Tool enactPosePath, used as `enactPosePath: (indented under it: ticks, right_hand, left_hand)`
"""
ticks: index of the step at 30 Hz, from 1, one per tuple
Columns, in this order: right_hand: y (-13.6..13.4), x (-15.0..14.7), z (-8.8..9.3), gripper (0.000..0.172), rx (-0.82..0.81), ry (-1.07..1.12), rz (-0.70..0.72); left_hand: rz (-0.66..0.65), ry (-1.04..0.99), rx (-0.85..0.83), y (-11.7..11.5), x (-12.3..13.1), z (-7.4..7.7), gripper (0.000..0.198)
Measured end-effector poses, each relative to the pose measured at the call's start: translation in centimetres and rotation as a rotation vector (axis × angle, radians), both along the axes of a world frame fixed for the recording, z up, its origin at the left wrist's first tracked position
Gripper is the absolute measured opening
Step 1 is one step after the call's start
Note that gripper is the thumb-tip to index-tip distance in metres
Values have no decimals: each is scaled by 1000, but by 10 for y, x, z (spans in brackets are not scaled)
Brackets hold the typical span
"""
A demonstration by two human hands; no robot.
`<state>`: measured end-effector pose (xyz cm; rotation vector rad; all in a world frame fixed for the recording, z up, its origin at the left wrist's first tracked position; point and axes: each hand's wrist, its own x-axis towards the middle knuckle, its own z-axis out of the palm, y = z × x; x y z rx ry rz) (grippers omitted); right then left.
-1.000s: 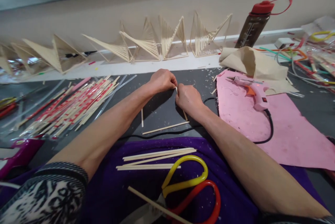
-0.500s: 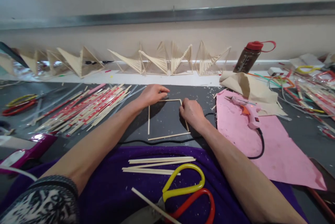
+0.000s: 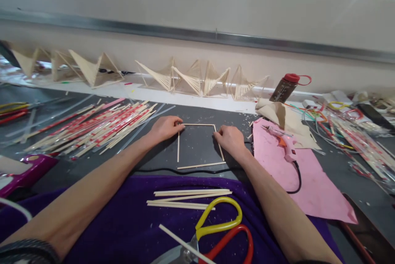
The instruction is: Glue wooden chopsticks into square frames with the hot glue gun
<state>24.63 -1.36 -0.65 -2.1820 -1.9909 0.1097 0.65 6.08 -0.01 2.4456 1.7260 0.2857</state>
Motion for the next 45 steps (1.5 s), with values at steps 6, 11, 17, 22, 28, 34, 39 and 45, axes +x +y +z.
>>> enactPosePath:
  ticks: [6,11,17,22,28,34,39,45]
  right_hand:
    - [0,-8,1,31,-34,-37,-41]
    - [1,-8,-2,31,-16,-56,-32]
    - [0,-7,-4,32,14,-66,-18]
    - [1,-8,-4,33,16,-61,-29]
    - [2,-8,-5,32,26,-68,-34]
    - [2,-7,-7,33,30,-73,-46]
    - [2,-5,-7,33,40,-86,-49]
    - [3,-6,-7,35,24,-92,-60]
  left_hand:
    - [15,-8,-2,-3,4,1,29]
    - [8,-6,0,-2,4,1,28]
    - [-2,-4,-1,-2,5,0,27]
    - [-9,-2,-4,1,5,-1,27]
    - [-12,-8,8,4,6,-3,28]
    - [-18,-22,7,4,8,-3,28]
    - [-19,-30,0,8,13,-4,27]
    - [-11,-47,-7,11,12,3,28]
